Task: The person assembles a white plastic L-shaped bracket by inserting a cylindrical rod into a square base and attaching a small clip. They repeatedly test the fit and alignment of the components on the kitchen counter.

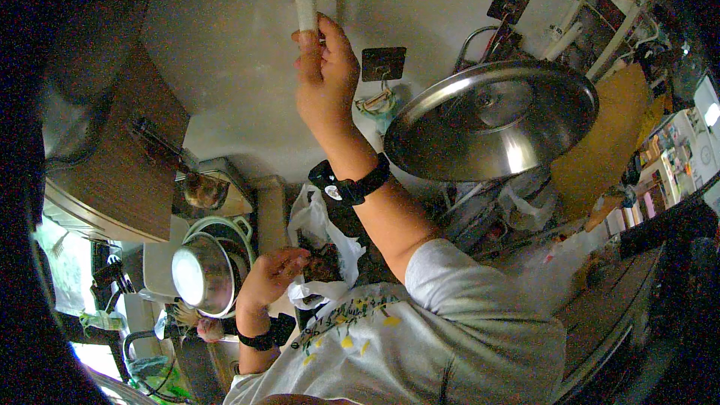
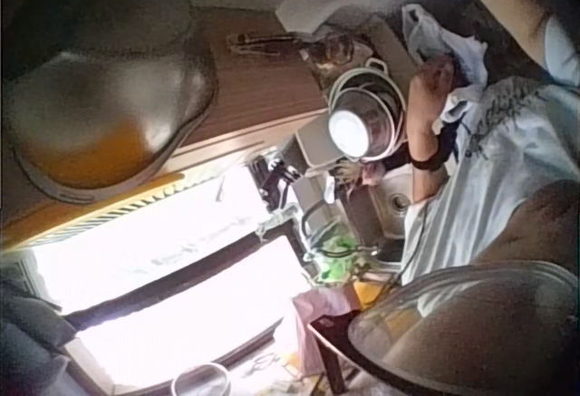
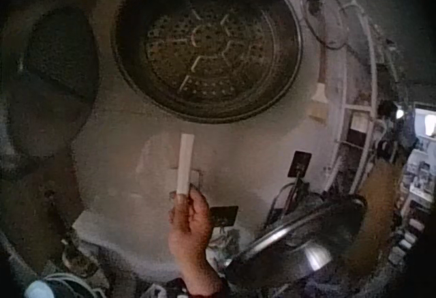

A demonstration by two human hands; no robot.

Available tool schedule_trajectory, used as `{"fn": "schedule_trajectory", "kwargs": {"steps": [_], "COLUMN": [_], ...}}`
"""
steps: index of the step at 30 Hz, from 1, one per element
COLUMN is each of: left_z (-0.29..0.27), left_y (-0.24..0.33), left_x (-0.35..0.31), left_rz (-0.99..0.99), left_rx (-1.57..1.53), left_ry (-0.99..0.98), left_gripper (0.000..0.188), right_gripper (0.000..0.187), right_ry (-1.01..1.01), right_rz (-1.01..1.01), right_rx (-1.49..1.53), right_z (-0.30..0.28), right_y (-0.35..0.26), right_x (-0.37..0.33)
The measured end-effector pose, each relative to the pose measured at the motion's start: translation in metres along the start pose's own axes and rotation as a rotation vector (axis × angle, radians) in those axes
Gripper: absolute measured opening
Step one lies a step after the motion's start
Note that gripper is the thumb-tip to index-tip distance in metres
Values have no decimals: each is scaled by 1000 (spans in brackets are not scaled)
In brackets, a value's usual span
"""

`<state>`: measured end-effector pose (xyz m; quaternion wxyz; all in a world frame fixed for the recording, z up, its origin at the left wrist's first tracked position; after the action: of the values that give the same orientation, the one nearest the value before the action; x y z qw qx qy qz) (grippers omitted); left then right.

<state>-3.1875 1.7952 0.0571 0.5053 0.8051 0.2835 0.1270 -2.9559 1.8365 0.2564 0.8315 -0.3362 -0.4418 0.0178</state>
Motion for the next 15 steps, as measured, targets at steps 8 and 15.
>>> {"fn": "schedule_trajectory", "kwargs": {"steps": [8,15], "left_z": [-2,-1], "left_y": [7,2], "left_x": [-2,-5], "left_rz": [70,15], "left_rx": [41,59], "left_ry": [27,7], "left_gripper": [20,22], "right_gripper": [27,27], "right_ry": [-6,-33], "right_rz": [11,37], "right_rx": [-11,7], "right_z": [6,19], "right_y": [0,2], "right_x": [-3,-11]}}
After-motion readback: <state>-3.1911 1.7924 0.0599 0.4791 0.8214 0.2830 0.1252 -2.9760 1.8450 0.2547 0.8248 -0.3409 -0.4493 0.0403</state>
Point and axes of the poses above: each hand's wrist, its own x-axis towards the middle knuckle, its own z-axis out of the palm, y = z × x, the point moved 8 cm from there along x, towards the middle knuckle, and after that the axes turned 7 degrees about x, right-handed, at the moved point
